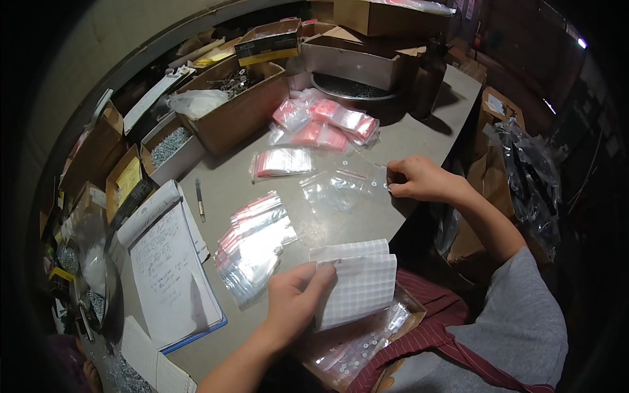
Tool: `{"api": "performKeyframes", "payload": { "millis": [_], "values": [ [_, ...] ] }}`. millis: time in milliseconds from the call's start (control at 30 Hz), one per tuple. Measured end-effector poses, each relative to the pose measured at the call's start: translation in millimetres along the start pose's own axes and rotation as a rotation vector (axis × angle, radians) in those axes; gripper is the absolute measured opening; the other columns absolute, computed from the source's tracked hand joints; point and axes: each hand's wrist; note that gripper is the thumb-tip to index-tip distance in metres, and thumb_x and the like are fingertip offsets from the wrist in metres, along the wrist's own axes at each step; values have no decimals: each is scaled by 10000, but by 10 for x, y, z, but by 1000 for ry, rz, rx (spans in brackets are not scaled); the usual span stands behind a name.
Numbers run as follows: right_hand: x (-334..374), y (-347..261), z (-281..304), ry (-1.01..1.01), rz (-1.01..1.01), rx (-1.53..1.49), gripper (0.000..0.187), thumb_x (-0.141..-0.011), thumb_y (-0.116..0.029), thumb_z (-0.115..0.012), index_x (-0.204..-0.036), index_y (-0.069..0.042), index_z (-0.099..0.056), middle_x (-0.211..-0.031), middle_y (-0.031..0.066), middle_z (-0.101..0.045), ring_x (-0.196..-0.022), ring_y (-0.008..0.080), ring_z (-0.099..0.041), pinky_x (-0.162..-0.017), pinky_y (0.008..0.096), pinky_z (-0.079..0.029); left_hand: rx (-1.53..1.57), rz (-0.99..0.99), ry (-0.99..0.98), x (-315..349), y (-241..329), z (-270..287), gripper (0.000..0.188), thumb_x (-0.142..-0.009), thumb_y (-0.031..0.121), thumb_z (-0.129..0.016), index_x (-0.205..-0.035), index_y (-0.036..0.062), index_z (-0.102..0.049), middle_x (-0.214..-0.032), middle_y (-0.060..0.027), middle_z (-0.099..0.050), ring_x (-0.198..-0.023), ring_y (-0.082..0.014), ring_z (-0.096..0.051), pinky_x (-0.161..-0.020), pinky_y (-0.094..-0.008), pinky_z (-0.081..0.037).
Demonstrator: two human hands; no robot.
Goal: The person repeatedly peels small circular stickers from a sheet and places them onto the table. The person continues this process for the duration of the clip, accumulating a small pile of loose stickers.
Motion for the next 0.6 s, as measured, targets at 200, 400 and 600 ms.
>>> {"api": "performKeyframes", "payload": {
  "millis": [200, 400, 600],
  "values": [
    [41, 101, -19, 44, 11, -96, 283, -757, -225, -644, -879, 29, -670, -791, 199, -672, -747, 327, -647, -706, 402, -504, 19, 6, -2, -5, -6, 2, 357, -983, 226, -666, -736, -29, -631, -631, 31, -549, -636, -44, -450, -553, -256, -386],
    [99, 94, 39, 24, -7, -51, 281, -792, -217, -651, -928, 29, -664, -798, 166, -678, -747, 294, -652, -712, 380, -513, 50, 32, -2, 11, 22, -2, 339, -987, 220, -665, -754, -25, -648, -654, 40, -570, -648, -37, -463, -559, -245, -389],
    [124, 101, -14, 43, -20, 196, 294, -818, -248, -719, -917, 24, -673, -813, 172, -696, -758, 329, -668, -688, 384, -524, 136, 85, 9, 40, 134, -21, 270, -996, 191, -646, -850, -30, -698, -732, 58, -598, -696, -33, -486, -605, -224, -395]
  ]
}}
Point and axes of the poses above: each hand's wrist, its own x-axis away from the middle knuckle, its own z-axis out of the back of the hand, y = z × x
